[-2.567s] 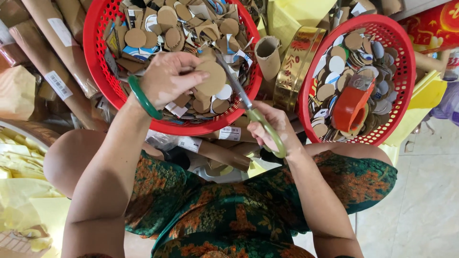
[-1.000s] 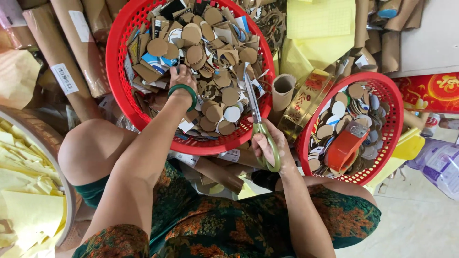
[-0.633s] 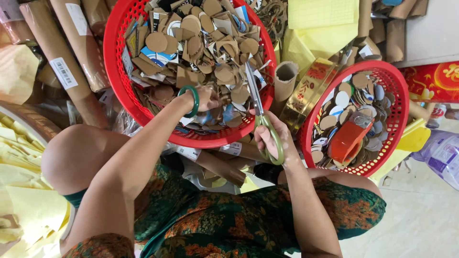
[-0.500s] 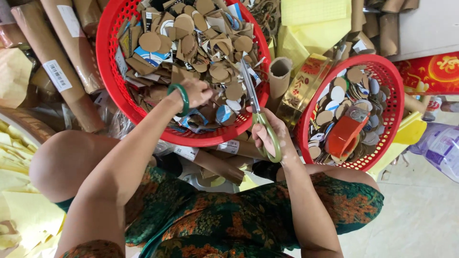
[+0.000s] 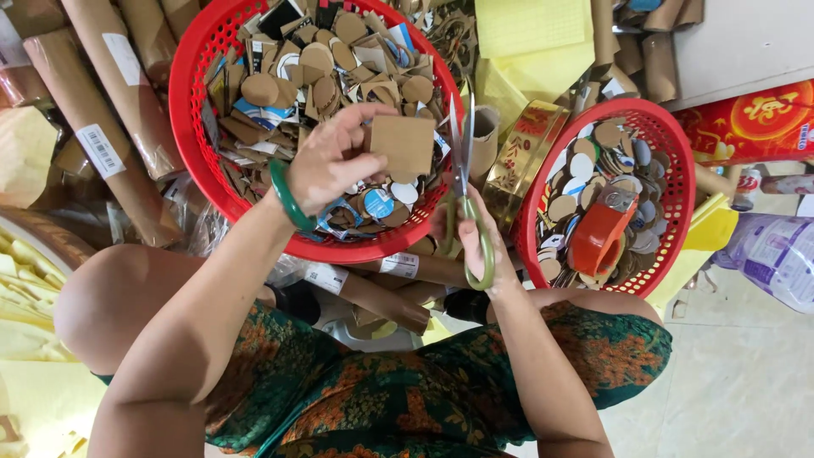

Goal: Cutting circular shapes from cardboard pieces using scissors.

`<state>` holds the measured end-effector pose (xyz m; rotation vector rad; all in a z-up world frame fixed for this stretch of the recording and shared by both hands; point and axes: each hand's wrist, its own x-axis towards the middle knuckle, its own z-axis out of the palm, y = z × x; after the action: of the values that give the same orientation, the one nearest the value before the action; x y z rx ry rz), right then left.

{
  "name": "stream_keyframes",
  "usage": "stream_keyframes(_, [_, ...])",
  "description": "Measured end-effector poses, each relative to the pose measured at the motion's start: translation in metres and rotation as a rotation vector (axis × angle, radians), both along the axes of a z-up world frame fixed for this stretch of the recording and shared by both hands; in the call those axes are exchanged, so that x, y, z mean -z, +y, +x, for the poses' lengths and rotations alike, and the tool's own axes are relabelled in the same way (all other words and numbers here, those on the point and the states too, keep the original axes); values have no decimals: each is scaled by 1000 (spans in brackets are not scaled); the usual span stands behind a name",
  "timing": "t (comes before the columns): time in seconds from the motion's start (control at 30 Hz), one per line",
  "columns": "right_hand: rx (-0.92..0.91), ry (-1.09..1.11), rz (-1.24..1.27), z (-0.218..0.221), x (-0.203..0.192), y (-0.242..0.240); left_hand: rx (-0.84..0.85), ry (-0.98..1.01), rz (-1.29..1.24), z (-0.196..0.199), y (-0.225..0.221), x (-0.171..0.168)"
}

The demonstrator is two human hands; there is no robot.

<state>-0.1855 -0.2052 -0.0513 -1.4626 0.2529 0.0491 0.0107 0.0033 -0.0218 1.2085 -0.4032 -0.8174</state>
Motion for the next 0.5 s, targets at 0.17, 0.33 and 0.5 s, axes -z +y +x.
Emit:
stream_keyframes(0.17, [-52,-38,84,-1,-41,20,-53,-183,6,-26,-7,3])
stream_keyframes(0.33, [-119,-78,-89,-16,-35,16,-195,-272,33,-46,-19,-15])
stream_keyframes(0.5, [-103,-84,-63,-20,-54,20,-286,93,-151,-68,-26,-16])
